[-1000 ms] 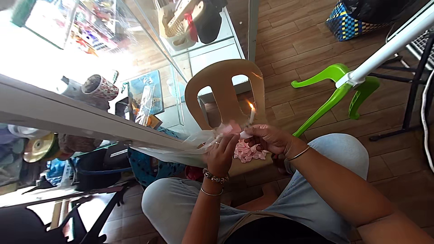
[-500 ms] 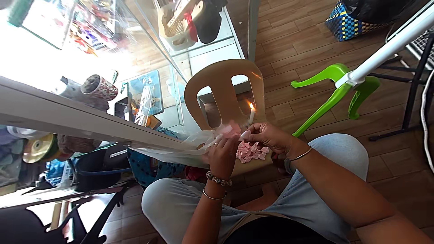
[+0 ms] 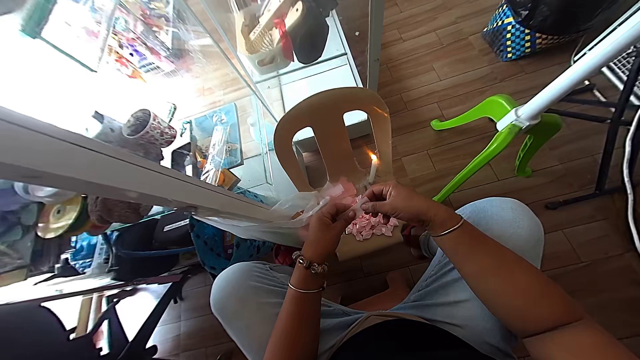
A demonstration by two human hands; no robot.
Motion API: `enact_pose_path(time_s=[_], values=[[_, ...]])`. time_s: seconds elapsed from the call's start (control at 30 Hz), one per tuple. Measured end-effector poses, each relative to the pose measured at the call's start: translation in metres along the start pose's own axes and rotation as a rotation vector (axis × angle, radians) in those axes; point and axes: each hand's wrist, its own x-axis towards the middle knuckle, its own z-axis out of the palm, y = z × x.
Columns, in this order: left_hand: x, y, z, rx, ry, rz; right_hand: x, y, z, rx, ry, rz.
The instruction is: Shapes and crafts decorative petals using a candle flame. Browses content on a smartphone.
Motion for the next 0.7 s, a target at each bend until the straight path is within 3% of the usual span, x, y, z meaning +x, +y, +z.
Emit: enact_pose_path(time_s=[0.2,0.43,0.5,0.6,0.7], values=[[-0.001,0.014,0.000,-0.279,0.048,-0.294,-0.002,-0.005,0.001,0.155,-0.035,0.057],[0.000,0.016,-0.006,-0.160,0.141,-0.282,-0.004,-0.010,0.000,0.233,0.035,0.123],[0.001,0.011,-0.005,0.012,0.219,-0.186,-0.002,-0.010,0.001,0.217,0.068,0.150],[-0.002,-0.003,-0.002,0.410,0.329,0.112,0.000,-0.009,0.003,0.191,0.137,0.188],[-0.004,-0.003,0.007,0.691,0.250,0.368,0.002,-0.008,0.006,0.218,0.179,0.219]])
